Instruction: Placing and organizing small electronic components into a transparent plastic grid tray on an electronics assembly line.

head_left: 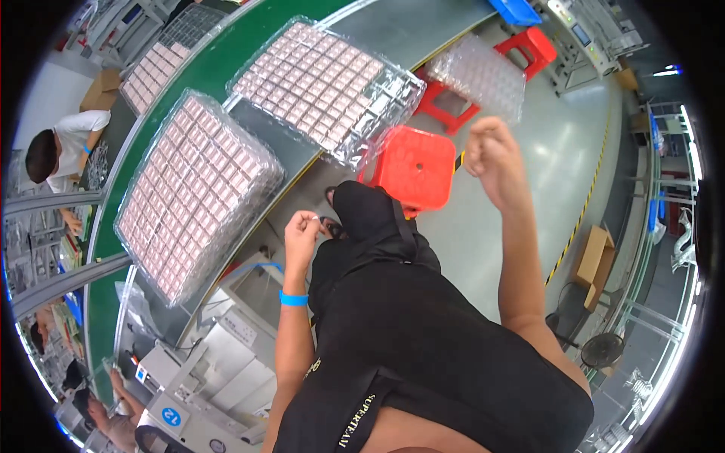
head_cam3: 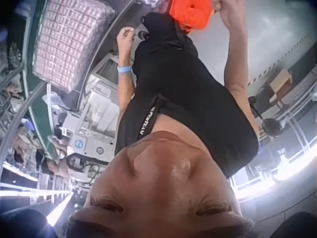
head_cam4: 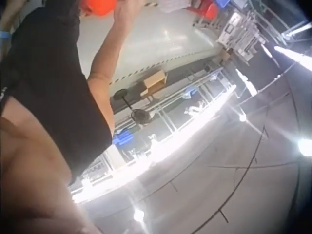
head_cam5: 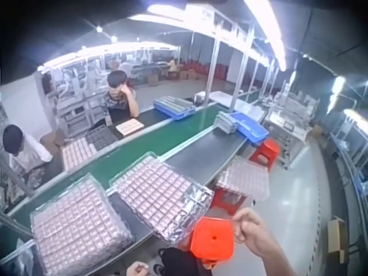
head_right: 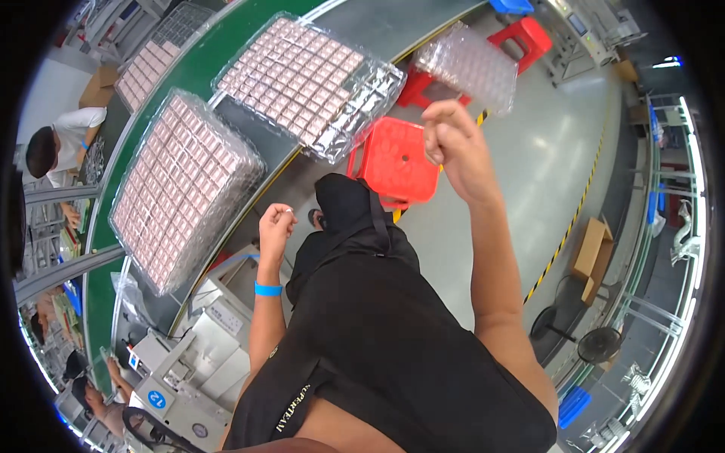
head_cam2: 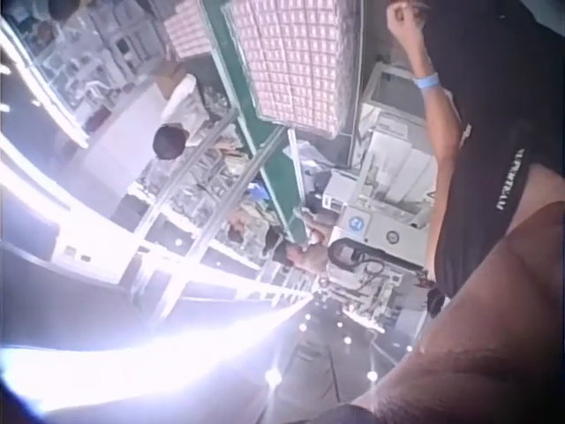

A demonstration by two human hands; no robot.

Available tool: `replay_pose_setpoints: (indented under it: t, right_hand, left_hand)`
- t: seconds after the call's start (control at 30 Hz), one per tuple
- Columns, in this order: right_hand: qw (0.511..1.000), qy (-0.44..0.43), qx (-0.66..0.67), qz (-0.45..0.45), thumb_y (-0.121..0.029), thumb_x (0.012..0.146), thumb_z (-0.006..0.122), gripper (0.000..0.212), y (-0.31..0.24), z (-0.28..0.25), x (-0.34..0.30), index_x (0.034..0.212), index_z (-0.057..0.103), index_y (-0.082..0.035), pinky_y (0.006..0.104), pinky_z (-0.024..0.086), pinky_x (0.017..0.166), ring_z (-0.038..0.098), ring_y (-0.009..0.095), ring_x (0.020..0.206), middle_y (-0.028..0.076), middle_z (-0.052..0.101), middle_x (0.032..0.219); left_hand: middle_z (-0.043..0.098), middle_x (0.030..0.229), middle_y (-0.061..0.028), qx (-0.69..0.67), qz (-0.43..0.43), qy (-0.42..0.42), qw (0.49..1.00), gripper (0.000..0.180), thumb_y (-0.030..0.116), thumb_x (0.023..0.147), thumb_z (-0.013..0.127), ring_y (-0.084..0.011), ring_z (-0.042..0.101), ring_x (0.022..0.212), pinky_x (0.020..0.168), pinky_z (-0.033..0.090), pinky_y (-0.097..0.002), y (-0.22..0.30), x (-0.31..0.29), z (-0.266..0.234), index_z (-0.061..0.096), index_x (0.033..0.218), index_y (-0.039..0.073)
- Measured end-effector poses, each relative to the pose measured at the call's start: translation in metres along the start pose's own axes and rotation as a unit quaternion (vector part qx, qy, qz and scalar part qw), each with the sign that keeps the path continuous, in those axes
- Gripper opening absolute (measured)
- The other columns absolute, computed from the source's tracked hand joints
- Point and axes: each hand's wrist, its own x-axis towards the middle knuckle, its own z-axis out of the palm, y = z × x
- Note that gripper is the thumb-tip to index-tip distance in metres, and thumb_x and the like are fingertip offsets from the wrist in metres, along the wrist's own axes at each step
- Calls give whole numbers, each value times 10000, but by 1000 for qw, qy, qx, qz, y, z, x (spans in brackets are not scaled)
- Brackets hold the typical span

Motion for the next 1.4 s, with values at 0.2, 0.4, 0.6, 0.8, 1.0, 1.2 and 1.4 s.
replay_pose_setpoints:
  t: [0.2, 0.4, 0.6, 0.8, 1.0, 1.2, 1.4]
  right_hand:
    - [946, 125, -283, 99, -156, 929, 565, 140, 72, -51, 40, 1025, 594, -59, 202, 386, 564, 479, 38, 655, -32, 548, 765]
    - [935, 71, -328, 110, -161, 923, 557, 174, 121, -70, 150, 1041, 600, -40, 206, 422, 581, 513, 52, 660, -9, 575, 768]
    - [813, 37, -579, -56, -185, 929, 554, 234, 176, -158, 308, 966, 628, 34, 292, 477, 671, 580, 137, 722, 84, 642, 803]
    - [846, 23, -523, -99, -168, 944, 567, 214, 222, -182, 454, 986, 618, 35, 290, 475, 671, 587, 148, 717, 96, 650, 807]
    - [712, -117, -679, -136, -211, 952, 547, 329, 251, -172, 444, 1201, 588, 0, 402, 430, 950, 570, 310, 1086, 189, 614, 1147]
    - [759, -55, -618, -198, -273, 974, 548, 401, 244, -240, 456, 1287, 524, -24, 382, 491, 678, 588, 271, 745, 140, 616, 883]
    - [806, -158, -534, -200, -231, 975, 544, 358, 248, -225, 457, 1260, 538, -14, 369, 465, 670, 544, 245, 763, 140, 582, 901]
  left_hand:
    - [599, 736, -14, -94, 19, 16, 995, 39, 60, 898, 563, -65, 532, 625, 552, 413, -204, 7, 19, 0, 583, 920, 35]
    - [593, 730, -1, -47, 97, 94, 990, 60, 76, 884, 580, -56, 527, 640, 553, 413, -227, -27, 59, -9, 578, 877, 17]
    - [593, 977, -165, 79, 225, 247, 939, 77, 47, 843, 567, -272, 613, 804, 657, 495, -316, -22, 114, 36, 543, 891, -9]
    - [544, 1110, -191, 113, 189, 341, 914, 113, 3, 790, 574, -355, 540, 1032, 906, 434, -398, -12, 175, 69, 544, 899, -6]
    - [549, 1016, -172, 151, 221, 467, 843, 165, 3, 755, 605, -349, 533, 963, 854, 435, -412, -11, 209, 68, 549, 910, 5]
    - [494, 880, -107, 119, 294, 528, 788, 111, 41, 756, 583, -274, 515, 823, 719, 425, -367, -18, 257, 87, 527, 851, 36]
    - [520, 848, -82, 194, 300, 576, 735, 76, 23, 764, 585, -206, 541, 763, 653, 430, -319, -31, 250, 82, 567, 837, 32]
